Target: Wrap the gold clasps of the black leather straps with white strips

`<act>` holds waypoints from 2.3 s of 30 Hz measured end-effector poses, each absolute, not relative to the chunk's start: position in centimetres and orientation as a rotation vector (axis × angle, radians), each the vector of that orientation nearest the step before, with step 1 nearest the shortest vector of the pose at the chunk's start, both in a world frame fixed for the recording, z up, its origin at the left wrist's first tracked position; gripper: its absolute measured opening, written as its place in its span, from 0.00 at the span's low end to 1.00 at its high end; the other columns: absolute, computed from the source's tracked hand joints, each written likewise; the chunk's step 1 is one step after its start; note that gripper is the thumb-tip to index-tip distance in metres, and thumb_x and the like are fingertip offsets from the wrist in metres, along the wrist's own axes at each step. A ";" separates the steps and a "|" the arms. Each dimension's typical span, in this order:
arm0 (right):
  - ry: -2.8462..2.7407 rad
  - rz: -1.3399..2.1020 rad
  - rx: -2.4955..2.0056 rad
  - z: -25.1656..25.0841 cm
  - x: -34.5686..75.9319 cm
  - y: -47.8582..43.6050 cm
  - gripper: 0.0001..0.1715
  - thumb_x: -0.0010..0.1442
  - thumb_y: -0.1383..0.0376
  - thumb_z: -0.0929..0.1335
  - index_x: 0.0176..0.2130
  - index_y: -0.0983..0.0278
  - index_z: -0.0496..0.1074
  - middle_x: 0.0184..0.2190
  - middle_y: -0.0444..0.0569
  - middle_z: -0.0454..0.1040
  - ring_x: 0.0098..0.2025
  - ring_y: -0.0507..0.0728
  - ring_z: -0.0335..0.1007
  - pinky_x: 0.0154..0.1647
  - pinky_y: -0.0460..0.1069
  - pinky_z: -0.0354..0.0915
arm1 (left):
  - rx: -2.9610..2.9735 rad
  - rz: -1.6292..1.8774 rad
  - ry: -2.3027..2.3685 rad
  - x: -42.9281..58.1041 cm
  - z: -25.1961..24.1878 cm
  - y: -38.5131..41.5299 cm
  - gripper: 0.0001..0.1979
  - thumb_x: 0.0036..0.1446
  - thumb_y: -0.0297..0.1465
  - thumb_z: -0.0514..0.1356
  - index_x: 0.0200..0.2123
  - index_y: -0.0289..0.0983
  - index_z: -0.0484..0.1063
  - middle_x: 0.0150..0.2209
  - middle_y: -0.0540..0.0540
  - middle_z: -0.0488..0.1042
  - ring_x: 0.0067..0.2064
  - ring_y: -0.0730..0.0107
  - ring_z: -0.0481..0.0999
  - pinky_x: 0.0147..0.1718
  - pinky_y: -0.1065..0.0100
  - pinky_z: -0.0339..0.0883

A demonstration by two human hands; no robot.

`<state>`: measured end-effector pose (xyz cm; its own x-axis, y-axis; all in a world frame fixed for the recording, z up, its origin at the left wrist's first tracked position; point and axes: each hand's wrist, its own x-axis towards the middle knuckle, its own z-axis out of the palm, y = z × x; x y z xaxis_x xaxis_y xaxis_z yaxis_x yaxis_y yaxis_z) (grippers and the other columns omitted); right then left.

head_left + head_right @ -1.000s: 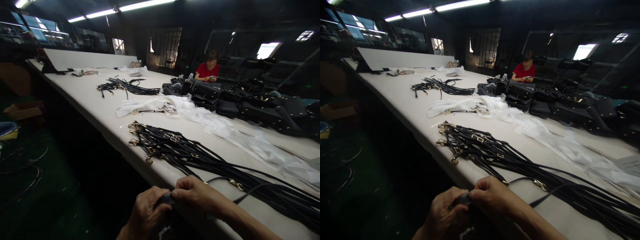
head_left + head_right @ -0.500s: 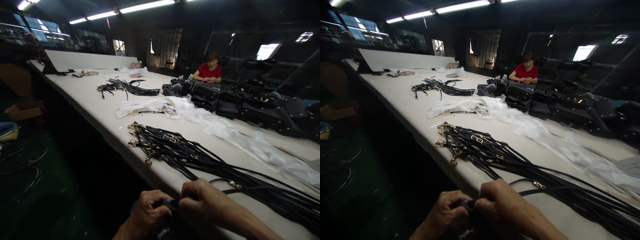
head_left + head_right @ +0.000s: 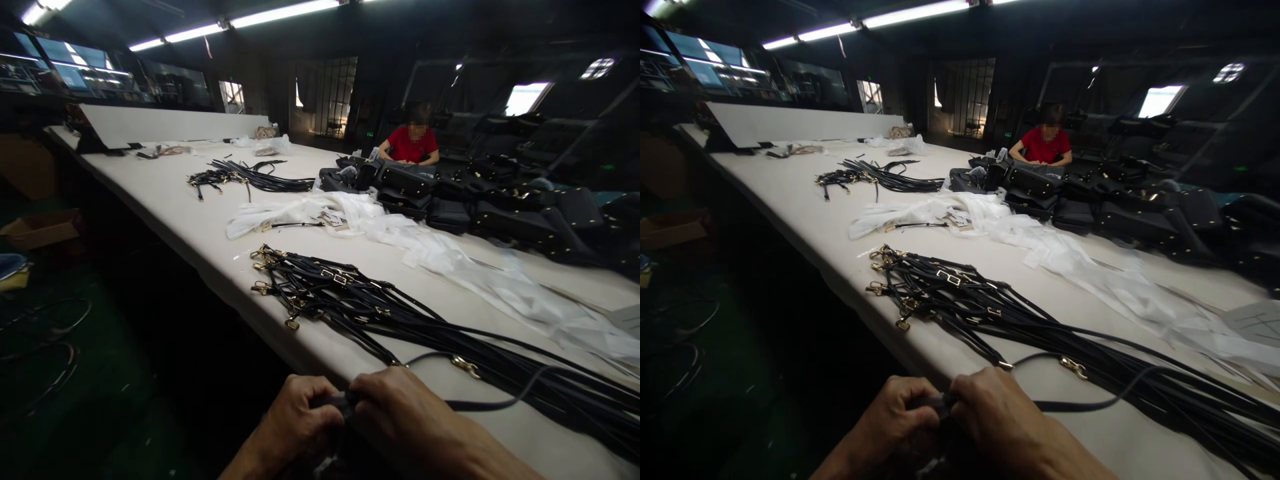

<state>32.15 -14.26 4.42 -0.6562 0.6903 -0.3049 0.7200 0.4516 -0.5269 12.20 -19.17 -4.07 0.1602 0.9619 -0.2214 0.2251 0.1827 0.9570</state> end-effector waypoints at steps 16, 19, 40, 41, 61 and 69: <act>2.711 -1.020 1.189 2.3 33.6 -15.0 0.10 0.61 0.69 0.64 0.31 0.64 0.74 0.24 0.44 0.76 0.24 0.50 0.66 0.23 0.45 0.51 | 1.553 0.889 1.185 12.5 -5.2 -19.1 0.07 0.50 0.26 0.67 0.35 0.35 0.83 0.31 0.44 0.81 0.33 0.65 0.77 0.33 0.71 0.67; 2.895 -0.556 0.911 1.9 33.0 -15.6 0.05 0.59 0.71 0.67 0.33 0.66 0.74 0.29 0.48 0.78 0.25 0.52 0.68 0.24 0.49 0.47 | 1.071 0.721 1.132 12.7 -5.3 -18.9 0.11 0.42 0.21 0.64 0.32 0.34 0.81 0.23 0.50 0.76 0.24 0.71 0.72 0.23 0.73 0.64; 2.431 -1.433 1.427 5.5 35.6 -12.8 0.08 0.57 0.63 0.68 0.31 0.62 0.78 0.23 0.41 0.74 0.26 0.50 0.66 0.24 0.43 0.54 | 1.522 1.022 1.215 12.0 -4.2 -18.8 0.22 0.65 0.43 0.55 0.25 0.35 0.75 0.24 0.48 0.72 0.26 0.71 0.70 0.28 0.73 0.63; 2.398 -1.441 1.458 6.0 36.0 -12.4 0.09 0.57 0.62 0.68 0.31 0.62 0.77 0.22 0.41 0.74 0.24 0.50 0.65 0.23 0.43 0.54 | 1.533 1.044 1.246 11.8 -4.0 -18.6 0.23 0.65 0.44 0.54 0.25 0.36 0.73 0.24 0.49 0.70 0.26 0.72 0.69 0.28 0.73 0.62; 2.670 -1.011 1.559 21.5 38.4 -8.4 0.22 0.54 0.48 0.72 0.29 0.65 0.78 0.20 0.39 0.66 0.24 0.49 0.60 0.24 0.46 0.53 | 1.475 1.178 1.041 9.7 7.2 -13.4 0.23 0.61 0.49 0.58 0.30 0.34 0.75 0.30 0.45 0.77 0.34 0.67 0.74 0.37 0.70 0.67; 2.919 -0.723 1.627 26.5 33.3 -8.1 0.29 0.46 0.40 0.74 0.27 0.63 0.80 0.12 0.37 0.61 0.16 0.46 0.53 0.17 0.45 0.47 | 1.642 1.376 0.670 11.0 18.7 -13.1 0.20 0.62 0.43 0.61 0.23 0.37 0.65 0.17 0.58 0.58 0.17 0.83 0.54 0.15 0.78 0.47</act>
<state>33.34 -8.05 26.54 -0.5175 0.8549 0.0368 0.7389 0.4682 -0.4845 11.00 -13.09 18.72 0.2451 0.8336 0.4950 -0.1244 -0.4793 0.8688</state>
